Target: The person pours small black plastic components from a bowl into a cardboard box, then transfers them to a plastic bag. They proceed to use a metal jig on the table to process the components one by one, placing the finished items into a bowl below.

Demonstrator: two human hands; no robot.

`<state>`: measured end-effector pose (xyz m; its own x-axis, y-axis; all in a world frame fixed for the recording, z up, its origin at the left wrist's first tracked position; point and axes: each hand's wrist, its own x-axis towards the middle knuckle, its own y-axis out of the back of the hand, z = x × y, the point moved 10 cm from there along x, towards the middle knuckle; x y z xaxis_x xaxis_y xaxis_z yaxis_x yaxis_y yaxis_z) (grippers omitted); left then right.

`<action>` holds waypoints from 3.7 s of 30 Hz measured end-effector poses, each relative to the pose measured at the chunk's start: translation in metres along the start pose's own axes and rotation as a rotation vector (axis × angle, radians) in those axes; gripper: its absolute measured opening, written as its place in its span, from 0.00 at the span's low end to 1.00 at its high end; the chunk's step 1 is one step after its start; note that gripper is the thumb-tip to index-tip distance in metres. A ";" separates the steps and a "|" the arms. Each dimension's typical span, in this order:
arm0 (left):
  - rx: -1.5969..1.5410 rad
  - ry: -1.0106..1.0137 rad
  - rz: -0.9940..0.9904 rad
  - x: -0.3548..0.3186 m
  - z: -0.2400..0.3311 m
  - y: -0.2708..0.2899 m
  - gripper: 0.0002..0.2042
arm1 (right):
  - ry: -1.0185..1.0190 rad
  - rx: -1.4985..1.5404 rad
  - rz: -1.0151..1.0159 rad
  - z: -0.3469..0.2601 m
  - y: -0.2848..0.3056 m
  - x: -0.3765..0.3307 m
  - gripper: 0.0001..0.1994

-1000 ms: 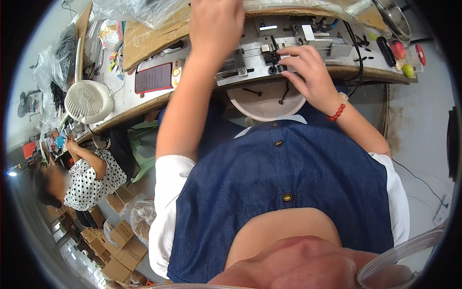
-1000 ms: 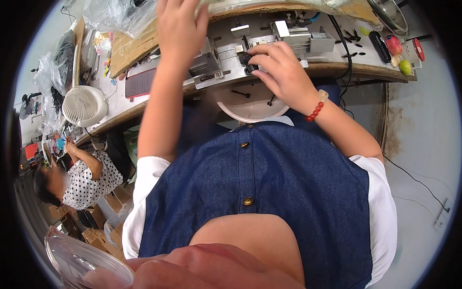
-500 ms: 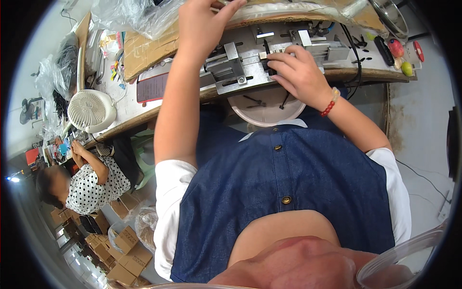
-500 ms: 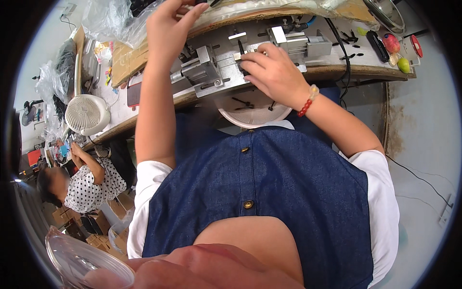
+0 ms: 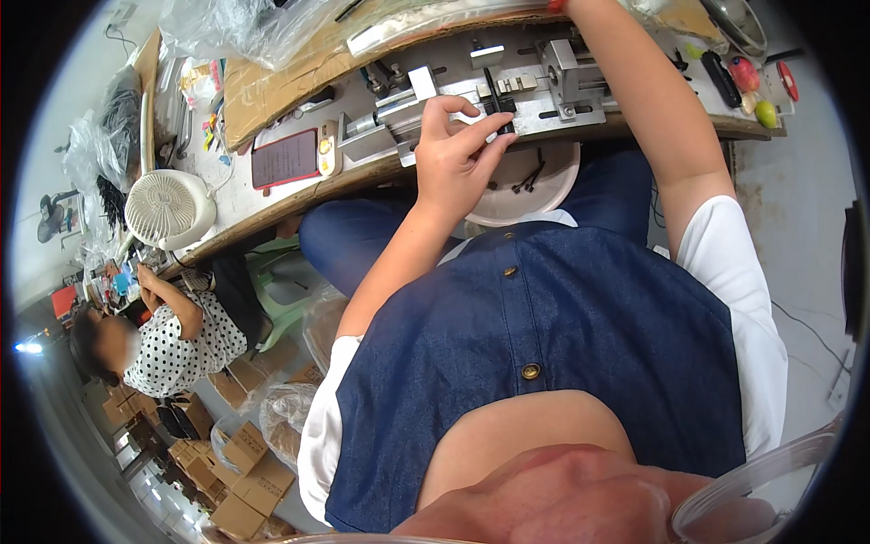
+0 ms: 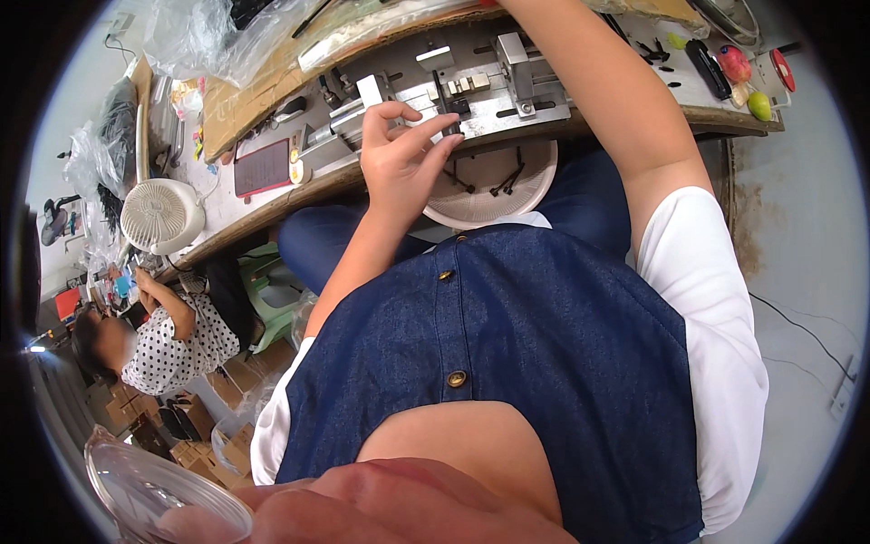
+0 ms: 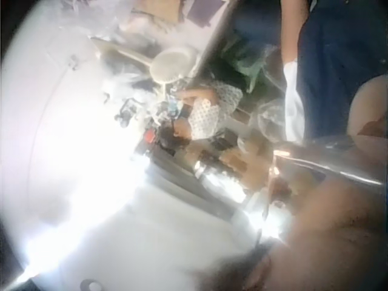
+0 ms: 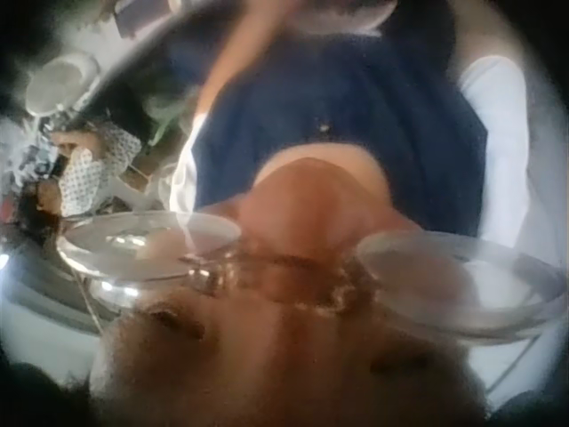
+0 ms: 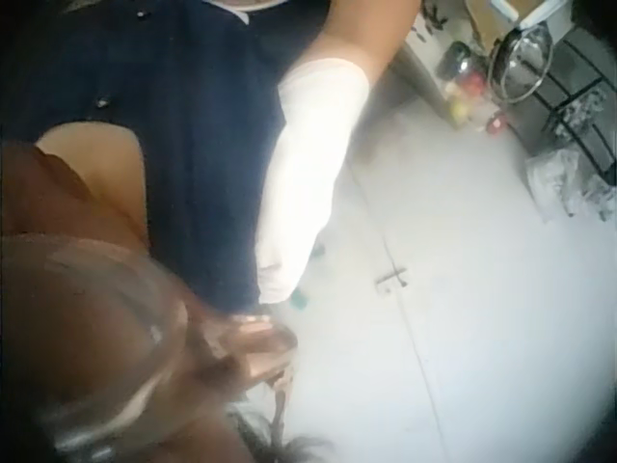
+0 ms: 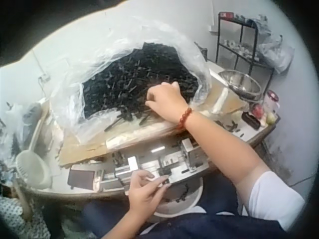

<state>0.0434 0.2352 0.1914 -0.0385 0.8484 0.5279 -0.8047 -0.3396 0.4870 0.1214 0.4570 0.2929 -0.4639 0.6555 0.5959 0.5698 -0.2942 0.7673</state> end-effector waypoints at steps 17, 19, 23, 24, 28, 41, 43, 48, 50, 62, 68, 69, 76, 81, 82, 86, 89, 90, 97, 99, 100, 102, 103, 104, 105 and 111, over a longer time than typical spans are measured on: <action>0.146 -0.038 -0.069 0.001 -0.007 -0.021 0.15 | -0.148 1.342 0.136 0.018 0.058 -0.084 0.12; 0.151 -0.041 -0.077 0.004 -0.004 -0.017 0.18 | -0.220 1.285 0.093 0.002 0.059 -0.111 0.08; 0.121 -0.026 -0.063 0.033 0.003 0.005 0.14 | -0.034 0.711 0.018 -0.038 0.066 -0.153 0.08; 0.195 -0.199 0.075 0.049 0.013 0.023 0.14 | 0.097 0.587 -0.006 -0.055 0.067 -0.160 0.08; 0.429 -0.240 0.133 0.130 0.019 0.055 0.08 | 0.161 0.290 -0.143 -0.073 0.036 -0.193 0.10; 0.655 -0.085 -0.043 0.194 -0.025 0.033 0.11 | 0.297 -0.052 -0.146 -0.088 0.003 -0.207 0.10; 0.683 -0.087 -0.045 0.194 -0.023 0.031 0.12 | 0.301 -0.015 -0.136 -0.089 0.007 -0.202 0.10; 0.668 -0.122 -0.065 0.193 -0.018 0.024 0.12 | 0.259 0.096 0.006 -0.064 0.037 -0.149 0.13; 0.638 -0.172 -0.074 0.190 -0.016 0.017 0.13 | 0.187 0.059 0.144 -0.042 0.058 -0.099 0.08; 0.596 -0.065 -0.158 0.171 -0.028 0.054 0.11 | -0.459 0.771 0.121 0.130 0.012 -0.010 0.10; 0.499 -0.060 0.004 0.163 -0.019 0.068 0.12 | -0.471 1.368 0.213 0.114 0.029 -0.033 0.13; 0.501 -0.101 0.025 0.161 -0.020 0.071 0.13 | -0.472 1.421 0.223 0.092 0.041 -0.037 0.13; 0.526 -0.240 0.194 0.150 -0.019 0.090 0.16 | -0.304 0.901 0.019 0.010 0.031 -0.138 0.13; 0.264 -0.062 0.271 0.151 -0.021 0.102 0.14 | 0.254 0.339 -0.086 -0.083 0.037 -0.190 0.12; 0.216 -0.024 0.242 0.151 -0.022 0.103 0.13 | 0.248 0.298 -0.103 -0.084 0.030 -0.195 0.12; 0.012 -0.013 0.203 0.150 -0.037 0.104 0.09 | 0.269 0.146 -0.148 -0.086 0.008 -0.204 0.11; -0.168 0.076 0.233 0.141 -0.043 0.100 0.08 | 0.300 0.071 -0.142 -0.087 0.003 -0.205 0.11; -0.173 0.063 0.219 0.138 -0.042 0.100 0.08 | 0.304 0.056 -0.136 -0.088 0.003 -0.205 0.12; -0.304 -0.044 0.125 0.099 -0.019 0.086 0.14 | 0.289 0.052 -0.141 -0.089 0.003 -0.206 0.12; -0.187 0.076 0.072 0.088 -0.016 0.085 0.15 | 0.286 0.054 -0.149 -0.089 0.004 -0.205 0.12; -0.161 0.069 0.057 0.083 -0.012 0.082 0.15 | 0.285 0.053 -0.152 -0.088 0.003 -0.205 0.12; -0.113 0.047 0.032 0.075 -0.007 0.076 0.15 | 0.282 0.056 -0.171 -0.087 0.003 -0.205 0.12; -0.040 0.020 0.012 0.070 0.002 0.075 0.16 | 0.278 0.056 -0.181 -0.086 0.003 -0.205 0.12; -0.057 0.027 0.024 0.064 -0.002 0.075 0.17 | 0.291 0.048 -0.164 -0.087 0.006 -0.202 0.12; 0.024 0.075 -0.004 0.058 -0.002 0.073 0.19 | 0.298 0.042 -0.151 -0.089 0.007 -0.203 0.13; -0.174 0.186 -0.031 0.012 -0.009 0.048 0.13 | 0.272 0.142 0.068 -0.058 0.047 -0.159 0.15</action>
<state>-0.0011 0.2326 0.2145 -0.1077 0.9228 0.3700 -0.8962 -0.2512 0.3656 0.1828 0.2988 0.2476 -0.5748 0.4220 0.7011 0.6861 -0.2184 0.6940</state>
